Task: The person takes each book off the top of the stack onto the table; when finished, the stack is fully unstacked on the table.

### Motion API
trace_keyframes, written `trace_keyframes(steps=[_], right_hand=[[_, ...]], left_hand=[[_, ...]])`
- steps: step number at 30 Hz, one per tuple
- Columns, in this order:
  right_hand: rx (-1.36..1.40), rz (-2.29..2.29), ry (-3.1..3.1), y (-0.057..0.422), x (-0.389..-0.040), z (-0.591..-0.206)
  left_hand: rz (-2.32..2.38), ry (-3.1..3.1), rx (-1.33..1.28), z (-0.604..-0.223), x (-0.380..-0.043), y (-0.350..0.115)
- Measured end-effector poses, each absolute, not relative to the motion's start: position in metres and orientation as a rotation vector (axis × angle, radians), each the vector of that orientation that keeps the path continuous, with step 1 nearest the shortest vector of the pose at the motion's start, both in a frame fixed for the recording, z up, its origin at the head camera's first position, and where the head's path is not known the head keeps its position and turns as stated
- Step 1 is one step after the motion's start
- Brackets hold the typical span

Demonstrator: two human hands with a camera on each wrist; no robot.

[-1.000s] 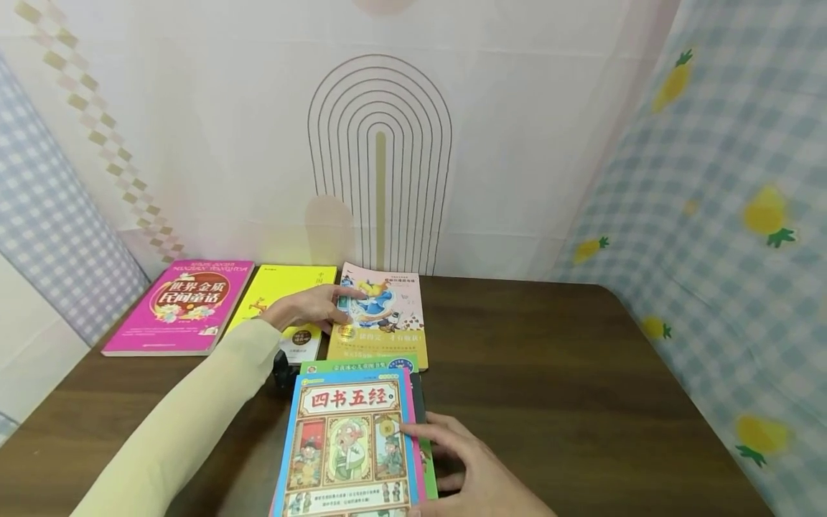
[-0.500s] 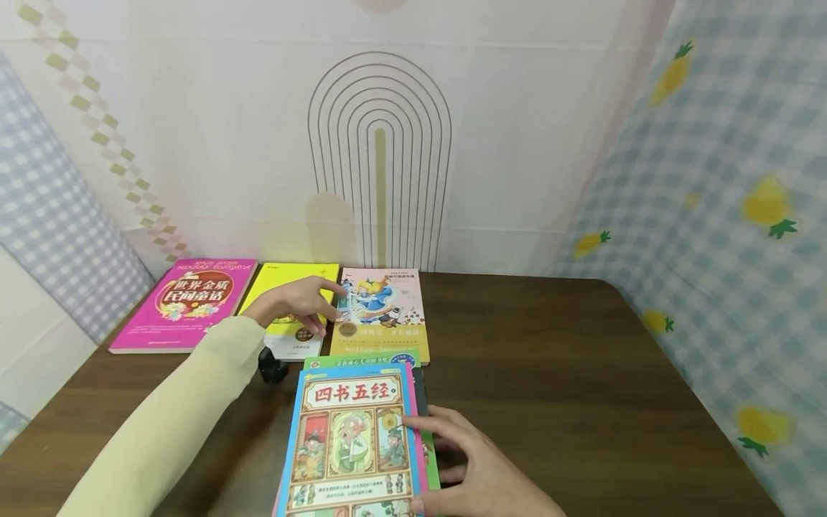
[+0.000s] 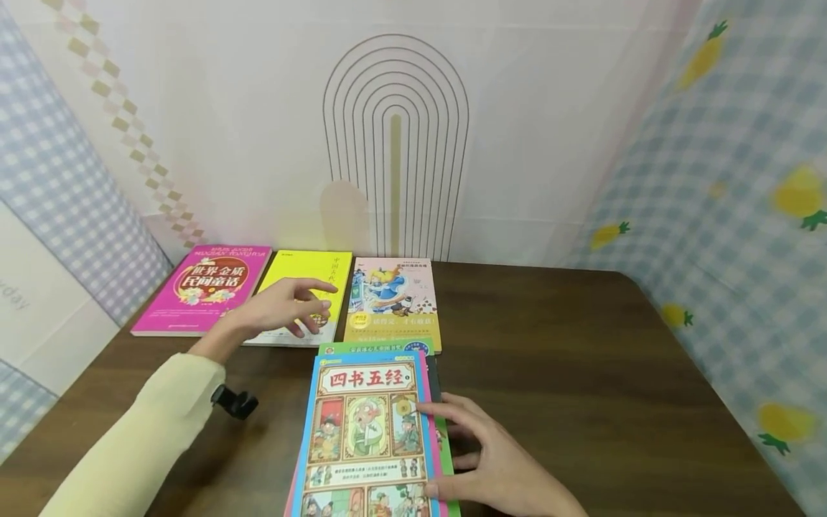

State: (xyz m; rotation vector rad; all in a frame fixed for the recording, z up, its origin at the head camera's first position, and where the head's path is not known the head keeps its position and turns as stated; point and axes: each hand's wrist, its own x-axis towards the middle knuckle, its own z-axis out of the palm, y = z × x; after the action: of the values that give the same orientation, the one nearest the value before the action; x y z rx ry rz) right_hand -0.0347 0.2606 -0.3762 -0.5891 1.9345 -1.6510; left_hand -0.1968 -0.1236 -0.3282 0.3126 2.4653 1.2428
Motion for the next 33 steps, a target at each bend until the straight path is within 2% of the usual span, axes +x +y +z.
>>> trace_keyframes(steps=[10,17,24,33], right_hand=[[-0.620,-1.625,1.997,0.262,-0.037,-0.377],[-0.665,-1.668,1.927,0.262,-0.040,-0.380],[-0.719,-1.672,1.936,0.261,-0.043,-0.383],[-0.677,-1.579,2.080,0.249,-0.050,-0.377]], left_hand=[[1.450,2.428,0.321,-0.350,-0.131,-0.124],[1.603,2.377,0.353,-0.369,-0.100,-0.119],[1.758,2.255,0.379,-0.382,-0.081,-0.114],[1.743,2.244,0.407,-0.384,-0.076,-0.111]])
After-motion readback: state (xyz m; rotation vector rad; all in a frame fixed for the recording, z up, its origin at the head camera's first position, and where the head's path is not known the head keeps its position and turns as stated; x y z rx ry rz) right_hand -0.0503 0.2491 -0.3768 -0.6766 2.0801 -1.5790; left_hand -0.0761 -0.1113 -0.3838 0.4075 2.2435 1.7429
